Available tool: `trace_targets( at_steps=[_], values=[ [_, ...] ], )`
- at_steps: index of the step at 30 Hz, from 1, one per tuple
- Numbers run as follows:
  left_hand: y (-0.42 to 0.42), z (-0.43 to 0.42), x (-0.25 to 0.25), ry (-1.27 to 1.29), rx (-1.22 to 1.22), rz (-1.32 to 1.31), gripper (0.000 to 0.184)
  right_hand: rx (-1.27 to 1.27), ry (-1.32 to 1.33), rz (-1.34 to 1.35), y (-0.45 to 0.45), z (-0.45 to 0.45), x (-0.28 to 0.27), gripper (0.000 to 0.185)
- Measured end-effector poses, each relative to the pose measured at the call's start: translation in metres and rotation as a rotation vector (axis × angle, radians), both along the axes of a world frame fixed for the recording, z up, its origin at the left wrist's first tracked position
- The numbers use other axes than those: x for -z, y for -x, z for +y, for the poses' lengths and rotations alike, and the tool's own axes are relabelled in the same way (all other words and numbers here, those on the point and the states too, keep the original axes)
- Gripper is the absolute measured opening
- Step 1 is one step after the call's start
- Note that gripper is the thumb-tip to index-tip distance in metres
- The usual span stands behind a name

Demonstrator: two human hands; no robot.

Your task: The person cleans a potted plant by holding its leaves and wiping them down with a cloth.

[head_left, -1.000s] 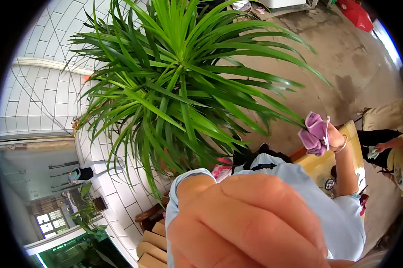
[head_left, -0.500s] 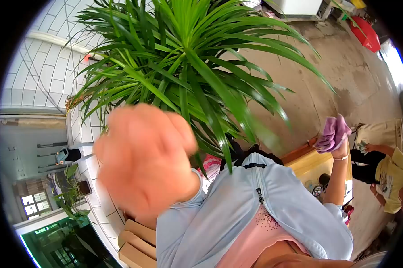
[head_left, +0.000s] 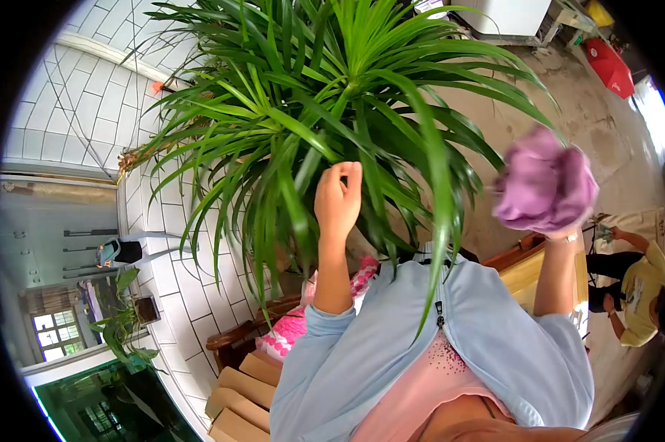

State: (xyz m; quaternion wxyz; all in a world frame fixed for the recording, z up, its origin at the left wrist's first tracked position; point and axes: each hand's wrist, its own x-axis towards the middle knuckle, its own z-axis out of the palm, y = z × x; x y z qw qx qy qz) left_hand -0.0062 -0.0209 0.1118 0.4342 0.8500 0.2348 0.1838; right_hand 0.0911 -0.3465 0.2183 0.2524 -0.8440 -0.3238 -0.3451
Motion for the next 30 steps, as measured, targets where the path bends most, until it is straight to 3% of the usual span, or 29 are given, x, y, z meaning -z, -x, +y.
trace_targets(
  at_steps=[1,3,5,6,8,12,15,16,18,19,20,23,24,26,27,28,30],
  values=[
    [0.000,-0.001,-0.006,0.096,-0.015,-0.017,0.031,-0.286,-0.171,0.048,-0.020,0.010,0.027,0.067],
    [0.000,0.002,-0.006,0.133,0.039,-0.072,0.028,-0.238,-0.204,0.584,-0.023,0.075,0.019,0.039],
    [0.001,0.005,0.001,0.100,0.121,-0.141,0.027,-0.852,-1.085,1.712,-0.030,0.136,0.017,0.019],
    [0.003,0.009,0.002,0.079,0.157,-0.121,0.024,-0.994,-0.995,1.768,-0.043,0.153,0.025,0.026],
    [0.003,0.013,0.016,0.162,0.155,-0.125,0.020,-1.094,-0.819,1.562,-0.072,0.177,0.054,0.035],
    [0.009,0.016,0.031,0.307,0.123,-0.093,0.017,-1.047,-0.798,1.696,-0.135,0.219,0.120,0.045],
    [0.012,0.018,0.032,0.350,0.114,-0.075,0.016,-0.660,-0.646,1.783,-0.142,0.228,0.120,0.040],
    [0.013,0.018,0.033,0.388,0.115,-0.066,0.017,-0.652,-0.644,1.791,-0.135,0.231,0.114,0.040],
    [0.011,0.016,0.033,0.442,0.111,-0.085,0.018,-0.562,-0.333,1.510,-0.126,0.233,0.107,0.034],
    [0.010,0.015,0.032,0.488,0.111,-0.106,0.018,-0.713,-0.435,1.714,-0.126,0.226,0.113,0.030],
    [0.009,0.012,0.031,0.491,0.117,-0.105,0.018,-0.675,-0.469,1.783,-0.124,0.230,0.122,0.031],
    [0.004,0.005,0.028,0.442,0.173,-0.100,0.018,-0.509,-0.112,1.644,-0.116,0.235,0.130,0.026],
    [0.005,0.004,0.030,0.420,0.184,-0.089,0.017,-0.472,-0.187,1.661,-0.112,0.239,0.138,0.024],
    [0.002,0.002,0.032,0.392,0.215,-0.084,0.016,-0.432,-0.331,1.754,-0.087,0.238,0.094,0.023],
    [0.002,0.001,0.033,0.401,0.189,-0.058,0.017,-0.484,-0.425,1.757,-0.093,0.241,0.116,0.022],
    [0.002,0.000,0.029,0.408,0.160,-0.030,0.017,-0.525,-0.467,1.827,-0.082,0.235,0.092,0.022],
    [0.004,0.001,0.019,0.375,0.189,-0.037,0.017,-0.404,-0.483,1.924,-0.093,0.233,0.120,0.021]
  ],
)
